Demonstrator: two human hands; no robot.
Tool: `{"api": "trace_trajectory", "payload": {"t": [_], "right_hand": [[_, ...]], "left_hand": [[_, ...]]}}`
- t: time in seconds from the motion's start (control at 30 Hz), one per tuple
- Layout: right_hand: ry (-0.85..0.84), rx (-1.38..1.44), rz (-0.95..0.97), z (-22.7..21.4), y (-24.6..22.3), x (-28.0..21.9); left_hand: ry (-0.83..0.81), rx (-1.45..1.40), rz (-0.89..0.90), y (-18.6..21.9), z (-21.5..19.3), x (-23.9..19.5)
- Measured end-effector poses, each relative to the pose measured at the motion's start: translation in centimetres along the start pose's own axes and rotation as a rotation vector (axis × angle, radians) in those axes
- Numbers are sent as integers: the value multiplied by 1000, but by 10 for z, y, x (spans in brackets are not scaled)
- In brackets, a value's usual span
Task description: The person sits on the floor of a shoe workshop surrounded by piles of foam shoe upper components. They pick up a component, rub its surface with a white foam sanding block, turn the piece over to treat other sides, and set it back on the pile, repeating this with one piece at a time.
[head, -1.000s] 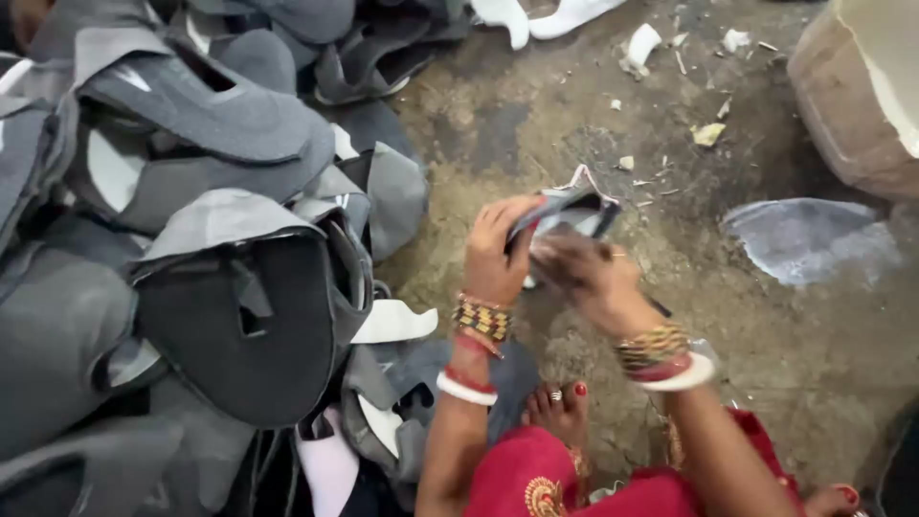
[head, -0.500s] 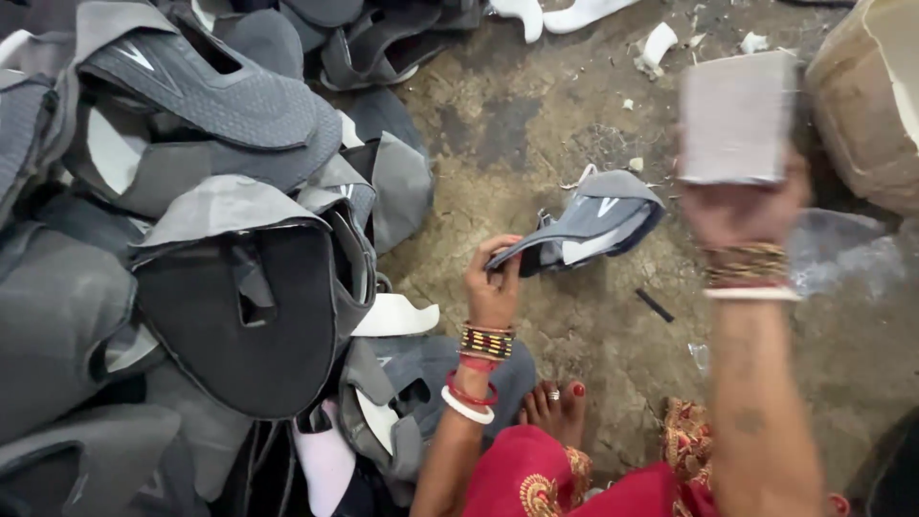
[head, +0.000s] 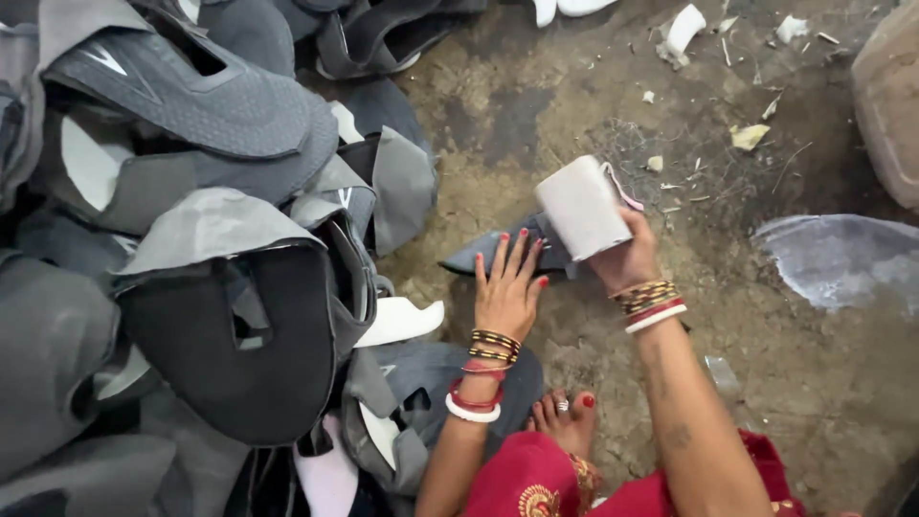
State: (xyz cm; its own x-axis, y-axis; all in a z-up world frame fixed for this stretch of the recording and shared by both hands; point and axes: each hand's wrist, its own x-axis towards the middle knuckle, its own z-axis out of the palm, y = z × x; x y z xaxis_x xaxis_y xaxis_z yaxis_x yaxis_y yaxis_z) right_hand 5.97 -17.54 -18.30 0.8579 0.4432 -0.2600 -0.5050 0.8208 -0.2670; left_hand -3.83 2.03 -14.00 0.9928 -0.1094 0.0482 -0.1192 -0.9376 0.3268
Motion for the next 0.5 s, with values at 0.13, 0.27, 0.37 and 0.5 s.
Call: {"api": "trace_trajectory", "payload": {"t": [0.13, 0.27, 0.37, 0.5], "right_hand": [[149, -131, -1, 2, 6, 0], [42, -101, -36, 59, -8, -17], [-48, -564, -255, 103, -18, -52], [21, -1904, -794, 112, 13, -65]], "left_hand": [[35, 40, -58, 1, 20, -10], [79, 34, -123, 3, 29, -3], [97, 9, -146, 6, 28, -5], [131, 38, -121, 9, 21, -2]]}}
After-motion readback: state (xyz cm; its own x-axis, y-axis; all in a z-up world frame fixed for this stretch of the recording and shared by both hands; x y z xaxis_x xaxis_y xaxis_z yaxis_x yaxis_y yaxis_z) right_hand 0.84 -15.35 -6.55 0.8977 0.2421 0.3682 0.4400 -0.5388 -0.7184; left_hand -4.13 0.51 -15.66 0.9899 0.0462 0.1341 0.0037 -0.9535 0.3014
